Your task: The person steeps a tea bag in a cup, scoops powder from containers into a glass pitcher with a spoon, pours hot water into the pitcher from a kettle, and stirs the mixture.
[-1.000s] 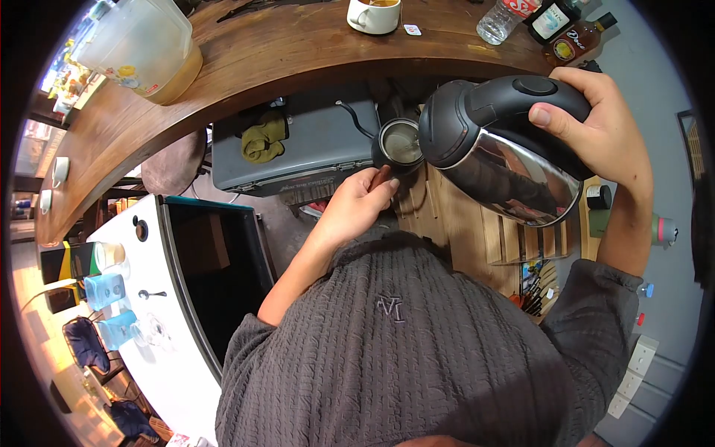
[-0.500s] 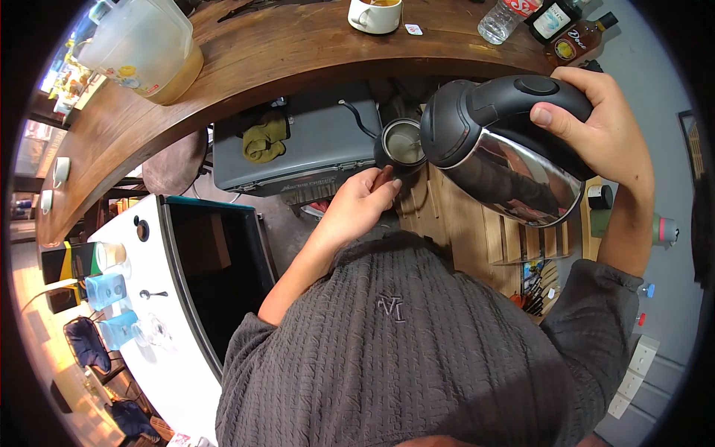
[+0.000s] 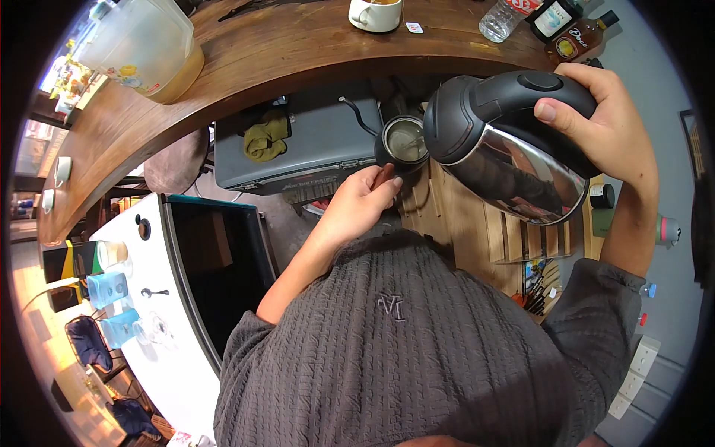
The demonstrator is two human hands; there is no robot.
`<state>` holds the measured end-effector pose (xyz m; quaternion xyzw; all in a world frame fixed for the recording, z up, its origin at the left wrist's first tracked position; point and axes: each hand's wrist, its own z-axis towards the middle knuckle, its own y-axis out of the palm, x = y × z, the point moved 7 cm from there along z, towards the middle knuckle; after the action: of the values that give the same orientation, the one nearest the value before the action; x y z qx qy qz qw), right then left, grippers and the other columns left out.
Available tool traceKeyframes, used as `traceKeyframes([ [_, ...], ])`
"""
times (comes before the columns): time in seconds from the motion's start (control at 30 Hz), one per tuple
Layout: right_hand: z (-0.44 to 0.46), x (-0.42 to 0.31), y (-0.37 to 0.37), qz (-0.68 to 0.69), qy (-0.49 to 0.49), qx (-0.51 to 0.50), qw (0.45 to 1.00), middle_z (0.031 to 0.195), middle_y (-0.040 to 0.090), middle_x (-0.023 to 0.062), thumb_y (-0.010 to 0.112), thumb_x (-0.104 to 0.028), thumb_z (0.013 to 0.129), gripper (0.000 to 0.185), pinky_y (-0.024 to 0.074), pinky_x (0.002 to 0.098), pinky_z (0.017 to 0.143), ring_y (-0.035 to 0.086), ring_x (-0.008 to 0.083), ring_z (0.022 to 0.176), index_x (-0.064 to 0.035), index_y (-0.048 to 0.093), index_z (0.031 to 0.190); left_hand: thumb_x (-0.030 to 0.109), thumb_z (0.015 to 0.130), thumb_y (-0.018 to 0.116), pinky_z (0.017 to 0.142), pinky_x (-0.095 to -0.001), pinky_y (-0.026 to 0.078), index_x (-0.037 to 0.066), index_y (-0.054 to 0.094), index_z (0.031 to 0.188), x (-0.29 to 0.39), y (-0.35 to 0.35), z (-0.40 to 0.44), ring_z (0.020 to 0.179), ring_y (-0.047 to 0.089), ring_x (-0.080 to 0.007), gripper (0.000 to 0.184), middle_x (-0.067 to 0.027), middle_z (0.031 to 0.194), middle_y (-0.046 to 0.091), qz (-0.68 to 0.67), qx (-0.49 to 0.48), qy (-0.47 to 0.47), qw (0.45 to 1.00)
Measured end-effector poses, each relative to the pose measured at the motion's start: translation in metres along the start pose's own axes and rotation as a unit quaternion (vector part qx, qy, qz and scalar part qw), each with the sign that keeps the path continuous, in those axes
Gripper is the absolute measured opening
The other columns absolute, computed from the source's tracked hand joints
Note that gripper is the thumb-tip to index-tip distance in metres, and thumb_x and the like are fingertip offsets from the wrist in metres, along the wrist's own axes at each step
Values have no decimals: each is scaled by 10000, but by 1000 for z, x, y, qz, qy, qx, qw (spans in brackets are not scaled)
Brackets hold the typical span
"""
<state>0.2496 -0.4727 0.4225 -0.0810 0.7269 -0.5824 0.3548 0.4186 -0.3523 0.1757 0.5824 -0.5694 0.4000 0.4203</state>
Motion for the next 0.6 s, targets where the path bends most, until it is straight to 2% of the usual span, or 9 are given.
traceKeyframes([
  [0.03,0,-1,-1,-4,-8,9,1000,779,590,51,766,-366,782,431,454,273,688,554,126,740,19,640,928,238,927,570,590,-244,383,12,489,775,-2,0,1,644,422,-67,285,11,679,485,0,0,0,1000],
  [0.1,1,0,-2,-4,-2,2,1000,791,593,56,768,-364,782,435,458,276,698,558,130,751,21,639,937,275,936,575,488,-204,333,62,524,819,-6,0,4,553,423,-33,249,38,664,504,4,-1,25,1000],
  [0.13,0,1,-1,-2,6,-6,1000,798,594,57,769,-363,782,437,459,278,702,560,131,757,22,639,943,275,936,575,488,-204,333,62,524,819,-3,0,3,553,423,-33,249,38,664,504,4,-1,25,1000],
  [0.2,-1,1,0,-2,5,5,1000,823,600,62,774,-358,780,447,464,281,718,566,135,775,25,637,966,236,925,574,582,-250,378,17,482,761,0,0,0,639,413,-67,289,13,673,479,7,-3,-1,1000],
  [0.47,-2,0,-3,-30,1,20,999,871,607,73,782,-356,776,478,469,286,751,574,147,808,31,631,1012,232,929,575,575,-248,372,22,480,756,1,3,-1,635,403,-63,288,22,664,462,-11,-4,6,1000],
  [0.6,-1,-3,-2,-16,-8,8,1000,789,587,47,774,-361,780,441,455,268,685,550,124,736,21,636,950,230,930,574,571,-244,370,23,480,761,0,3,-1,633,404,-60,284,23,667,462,-1,-10,0,1000],
])
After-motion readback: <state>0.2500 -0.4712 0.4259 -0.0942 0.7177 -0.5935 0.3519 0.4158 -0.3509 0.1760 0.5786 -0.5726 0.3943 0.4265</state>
